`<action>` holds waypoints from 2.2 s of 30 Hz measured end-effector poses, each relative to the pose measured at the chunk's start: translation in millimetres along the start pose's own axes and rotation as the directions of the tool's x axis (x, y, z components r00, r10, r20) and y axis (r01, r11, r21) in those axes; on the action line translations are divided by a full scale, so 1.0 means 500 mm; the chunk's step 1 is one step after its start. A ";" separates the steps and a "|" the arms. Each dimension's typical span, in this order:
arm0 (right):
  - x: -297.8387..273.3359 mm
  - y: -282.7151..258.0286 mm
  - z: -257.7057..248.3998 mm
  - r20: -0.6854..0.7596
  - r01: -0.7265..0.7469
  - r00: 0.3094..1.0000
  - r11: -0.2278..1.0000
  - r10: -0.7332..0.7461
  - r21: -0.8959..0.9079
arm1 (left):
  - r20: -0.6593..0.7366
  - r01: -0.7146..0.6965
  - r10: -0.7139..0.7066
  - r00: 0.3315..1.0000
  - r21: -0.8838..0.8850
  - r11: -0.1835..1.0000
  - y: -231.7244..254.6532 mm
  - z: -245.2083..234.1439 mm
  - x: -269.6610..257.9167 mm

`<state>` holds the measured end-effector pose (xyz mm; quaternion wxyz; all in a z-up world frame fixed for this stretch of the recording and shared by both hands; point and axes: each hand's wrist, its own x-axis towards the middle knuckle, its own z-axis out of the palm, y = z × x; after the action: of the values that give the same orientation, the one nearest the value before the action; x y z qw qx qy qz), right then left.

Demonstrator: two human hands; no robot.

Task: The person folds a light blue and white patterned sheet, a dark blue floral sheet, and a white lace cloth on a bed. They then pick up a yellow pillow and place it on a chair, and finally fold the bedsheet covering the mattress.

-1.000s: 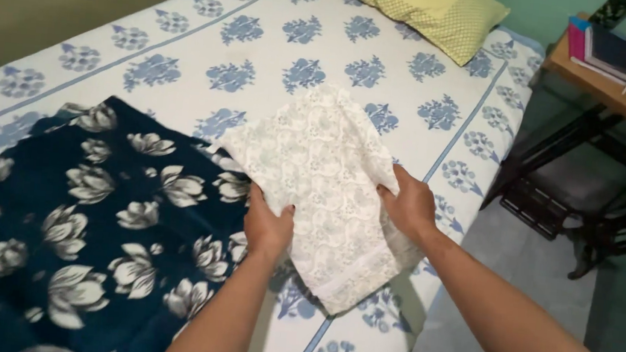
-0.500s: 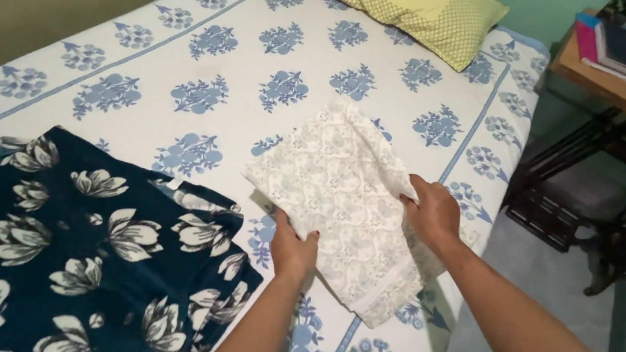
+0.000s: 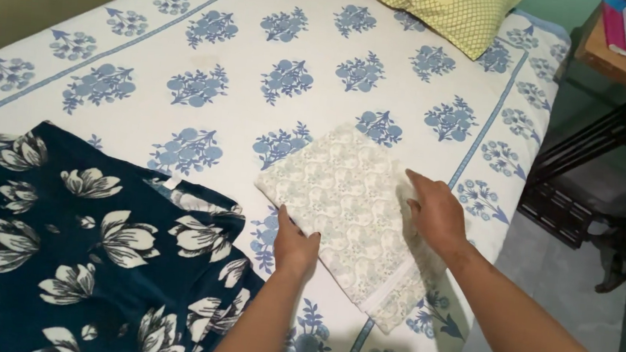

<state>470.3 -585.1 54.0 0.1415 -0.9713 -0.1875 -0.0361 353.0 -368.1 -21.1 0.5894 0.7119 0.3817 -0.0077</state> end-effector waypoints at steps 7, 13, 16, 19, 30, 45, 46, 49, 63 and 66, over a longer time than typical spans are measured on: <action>-0.018 -0.079 0.023 -0.078 0.105 0.991 0.994 -0.104 0.010 | -0.072 -0.185 0.203 0.977 0.204 0.961 0.008 -0.063 -0.030; -0.058 -0.236 0.027 -0.158 0.302 0.948 0.940 -0.278 0.157 | -0.047 -0.359 0.410 0.911 0.399 0.843 0.036 -0.195 -0.091; -0.089 -0.319 0.025 -0.135 0.325 0.944 0.916 -0.301 0.234 | -0.034 -0.382 0.461 0.887 0.511 0.770 0.023 -0.273 -0.124; -0.118 -0.398 0.029 -0.131 0.449 0.893 0.864 -0.430 0.229 | -0.022 -0.365 0.472 0.881 0.603 0.709 -0.011 -0.352 -0.160; -0.266 -0.612 0.082 0.137 0.738 0.628 0.642 -0.766 0.210 | -0.021 -0.094 0.193 0.981 0.819 0.567 -0.233 -0.555 -0.293; -0.371 -0.747 0.179 0.745 0.909 0.256 0.416 -0.616 0.032 | 0.151 -0.088 -0.075 0.986 0.841 0.534 -0.303 -0.656 -0.437; -0.372 -0.752 0.180 0.749 0.910 0.247 0.414 -0.615 0.040 | 0.151 -0.082 -0.085 0.985 0.839 0.538 -0.311 -0.658 -0.435; -0.373 -0.756 0.180 0.772 0.893 0.276 0.450 -0.572 0.013 | 0.172 -0.112 -0.075 0.982 0.857 0.504 -0.317 -0.659 -0.432; -0.386 -0.663 0.284 0.503 0.915 0.395 0.381 -0.769 -0.135 | -0.002 -0.044 0.242 0.970 0.982 0.185 -0.431 -0.565 -0.403; -0.379 -0.654 0.285 0.522 0.900 0.419 0.417 -0.743 -0.128 | 0.048 -0.083 0.195 0.980 0.981 0.175 -0.389 -0.593 -0.411</action>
<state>174.5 -320.4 -20.3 -0.1324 -0.7361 -0.6616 0.0535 -30.2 -224.8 1.7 -0.0178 0.9545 0.2487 -0.1639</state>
